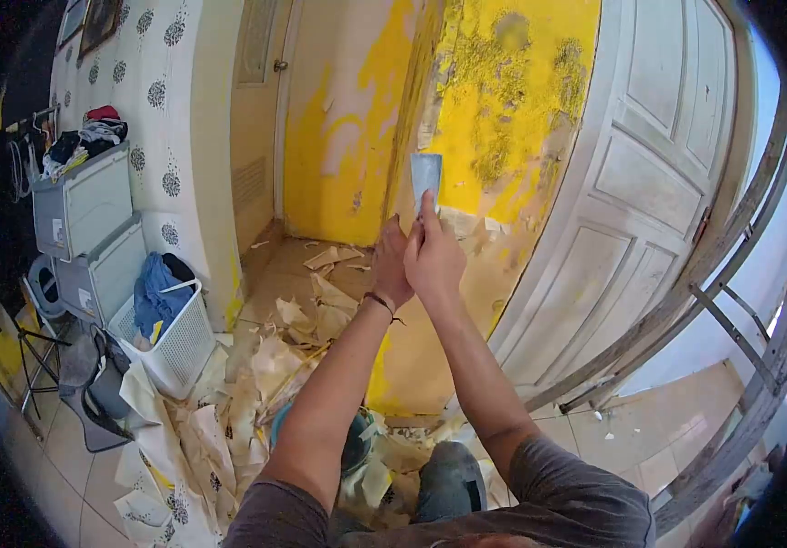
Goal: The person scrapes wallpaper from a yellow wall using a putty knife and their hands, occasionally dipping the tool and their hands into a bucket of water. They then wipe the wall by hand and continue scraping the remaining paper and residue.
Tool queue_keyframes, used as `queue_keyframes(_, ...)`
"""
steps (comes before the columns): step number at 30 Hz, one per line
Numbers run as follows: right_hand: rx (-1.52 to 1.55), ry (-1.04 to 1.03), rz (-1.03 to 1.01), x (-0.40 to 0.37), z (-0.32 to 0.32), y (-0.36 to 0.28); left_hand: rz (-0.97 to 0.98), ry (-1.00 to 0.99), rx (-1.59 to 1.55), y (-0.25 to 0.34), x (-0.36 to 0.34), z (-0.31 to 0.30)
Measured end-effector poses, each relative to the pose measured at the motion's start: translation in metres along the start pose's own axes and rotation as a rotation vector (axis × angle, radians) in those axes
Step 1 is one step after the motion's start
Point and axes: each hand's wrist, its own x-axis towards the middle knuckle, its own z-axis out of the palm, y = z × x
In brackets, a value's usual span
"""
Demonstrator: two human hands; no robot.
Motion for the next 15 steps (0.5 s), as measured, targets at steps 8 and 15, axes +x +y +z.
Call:
queue_keyframes(8,-0.064,0.049,0.057,0.102,-0.025,-0.034,-0.004,0.053,0.093,0.012,-0.012,-0.002)
queue_keyframes(15,0.028,0.095,-0.023,0.153,-0.054,-0.04,0.012,0.079,0.088,0.011,-0.013,-0.002)
